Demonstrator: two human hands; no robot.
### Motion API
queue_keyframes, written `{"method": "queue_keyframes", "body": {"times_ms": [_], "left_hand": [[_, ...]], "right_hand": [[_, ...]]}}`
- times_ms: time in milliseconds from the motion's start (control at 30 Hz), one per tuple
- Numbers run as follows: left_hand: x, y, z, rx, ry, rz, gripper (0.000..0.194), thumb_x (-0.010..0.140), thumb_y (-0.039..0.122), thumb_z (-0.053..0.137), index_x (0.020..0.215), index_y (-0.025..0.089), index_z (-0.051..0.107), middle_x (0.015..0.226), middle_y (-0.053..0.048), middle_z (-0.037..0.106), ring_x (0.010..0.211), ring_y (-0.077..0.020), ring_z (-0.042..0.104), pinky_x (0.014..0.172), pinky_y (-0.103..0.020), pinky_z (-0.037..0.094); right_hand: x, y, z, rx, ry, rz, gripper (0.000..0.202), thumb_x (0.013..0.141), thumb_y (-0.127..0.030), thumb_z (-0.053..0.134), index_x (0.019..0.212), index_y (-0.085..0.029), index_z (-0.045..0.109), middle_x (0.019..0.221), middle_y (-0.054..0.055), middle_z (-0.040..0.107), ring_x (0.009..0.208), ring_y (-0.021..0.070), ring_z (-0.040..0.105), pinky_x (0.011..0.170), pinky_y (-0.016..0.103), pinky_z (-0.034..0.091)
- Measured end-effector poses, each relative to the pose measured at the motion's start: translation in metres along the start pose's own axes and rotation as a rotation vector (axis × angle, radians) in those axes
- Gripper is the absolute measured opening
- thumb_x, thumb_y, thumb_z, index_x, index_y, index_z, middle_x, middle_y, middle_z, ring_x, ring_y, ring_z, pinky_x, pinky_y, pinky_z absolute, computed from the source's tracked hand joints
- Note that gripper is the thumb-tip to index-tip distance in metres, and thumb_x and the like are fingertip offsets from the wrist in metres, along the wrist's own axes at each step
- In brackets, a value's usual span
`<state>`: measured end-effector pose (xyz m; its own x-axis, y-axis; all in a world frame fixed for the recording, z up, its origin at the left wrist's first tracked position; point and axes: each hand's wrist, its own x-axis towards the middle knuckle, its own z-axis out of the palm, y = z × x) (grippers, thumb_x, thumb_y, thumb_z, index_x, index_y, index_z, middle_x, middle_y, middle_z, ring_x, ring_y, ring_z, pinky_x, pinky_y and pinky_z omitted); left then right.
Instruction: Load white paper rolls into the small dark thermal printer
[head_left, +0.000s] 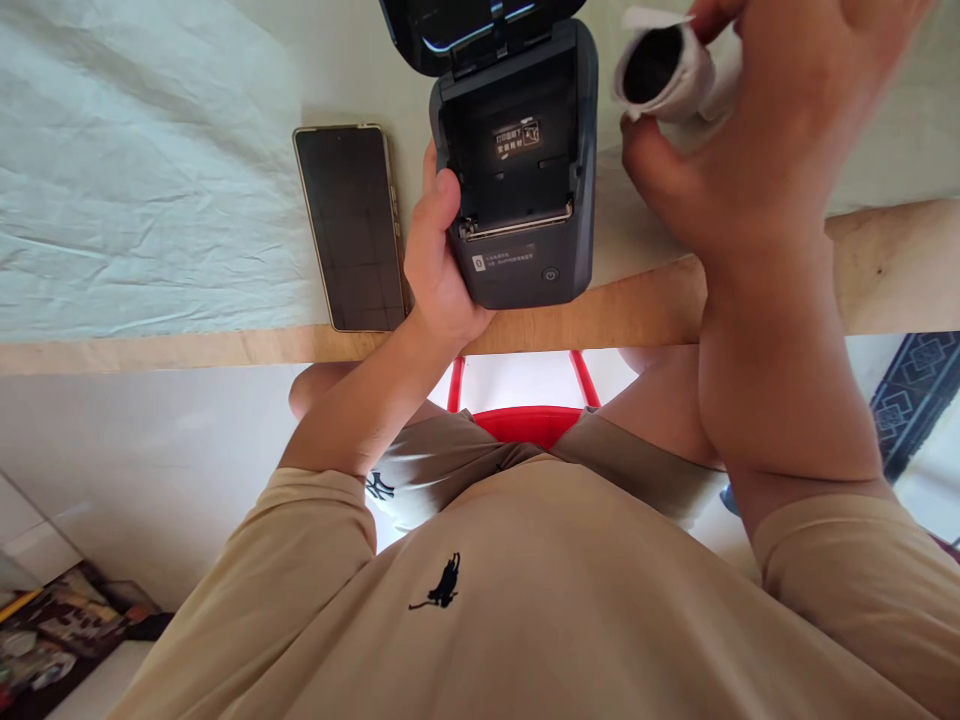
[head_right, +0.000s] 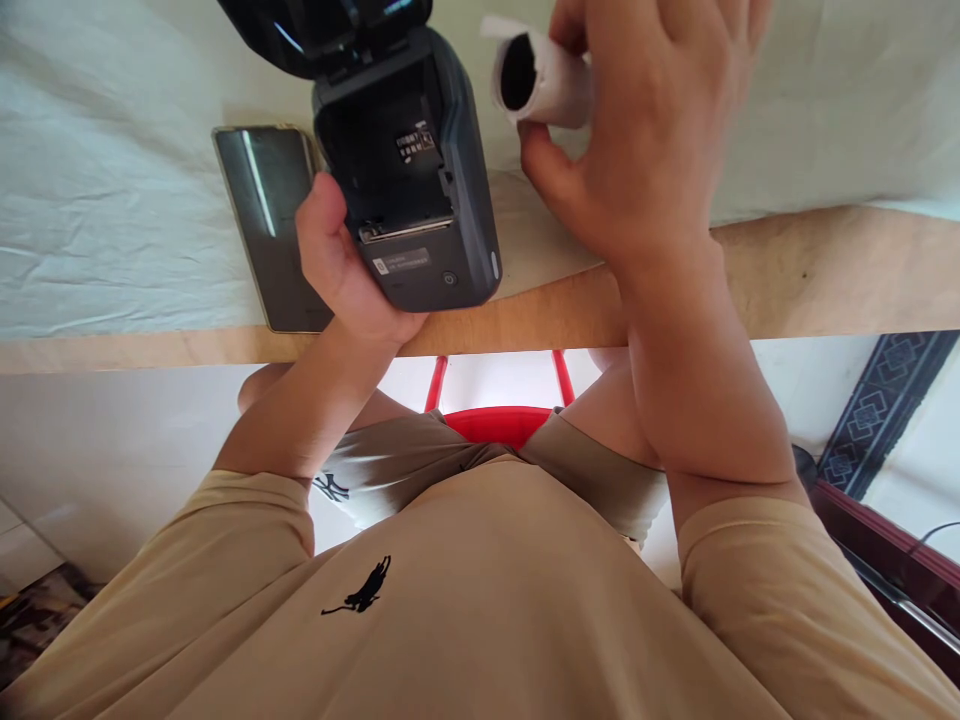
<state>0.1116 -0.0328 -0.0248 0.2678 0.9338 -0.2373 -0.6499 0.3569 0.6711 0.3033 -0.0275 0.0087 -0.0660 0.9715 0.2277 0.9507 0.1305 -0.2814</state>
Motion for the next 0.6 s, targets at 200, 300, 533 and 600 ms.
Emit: {"method": "queue_keyframes", "body": {"times_ms": [200, 300, 533, 600], "left_hand": [[0.001, 0.001, -0.001, 0.0, -0.033, -0.011, 0.023, 0.079, 0.038, 0.034, 0.09, 0.033, 0.053, 0.095, -0.001, 0.062, 0.105, -0.0193, 0.058, 0.101, -0.039, 0.041], [0.0, 0.002, 0.001, -0.011, -0.033, -0.016, 0.022, 0.08, 0.038, 0.034, 0.091, 0.033, 0.053, 0.094, 0.0, 0.061, 0.102, -0.0189, 0.059, 0.101, -0.039, 0.041], [0.003, 0.0, -0.003, 0.051, -0.034, -0.048, 0.022, 0.075, 0.042, 0.041, 0.092, 0.035, 0.053, 0.103, 0.001, 0.064, 0.112, -0.022, 0.056, 0.101, -0.041, 0.041], [0.005, -0.002, -0.006, 0.066, -0.064, -0.05, 0.023, 0.072, 0.045, 0.044, 0.093, 0.039, 0.052, 0.103, 0.002, 0.064, 0.112, -0.0228, 0.055, 0.1, -0.042, 0.043]], "right_hand": [[-0.018, -0.013, 0.008, 0.697, 0.149, 0.123, 0.028, 0.077, -0.04, 0.046, 0.094, -0.018, 0.05, 0.076, -0.002, 0.038, 0.074, -0.0029, 0.032, 0.073, 0.021, 0.032], [-0.021, -0.011, 0.021, 0.841, 0.047, 0.129, 0.032, 0.073, -0.043, 0.052, 0.091, -0.017, 0.047, 0.078, -0.002, 0.039, 0.074, -0.003, 0.035, 0.071, 0.019, 0.036], [-0.019, -0.004, 0.03, 0.899, -0.025, 0.161, 0.037, 0.073, -0.046, 0.052, 0.099, -0.022, 0.041, 0.084, -0.002, 0.043, 0.074, -0.0017, 0.044, 0.072, 0.021, 0.044], [-0.017, -0.007, 0.028, 0.891, -0.002, 0.146, 0.034, 0.072, -0.045, 0.053, 0.09, -0.018, 0.044, 0.084, -0.002, 0.043, 0.076, -0.002, 0.04, 0.074, 0.02, 0.041]]}}
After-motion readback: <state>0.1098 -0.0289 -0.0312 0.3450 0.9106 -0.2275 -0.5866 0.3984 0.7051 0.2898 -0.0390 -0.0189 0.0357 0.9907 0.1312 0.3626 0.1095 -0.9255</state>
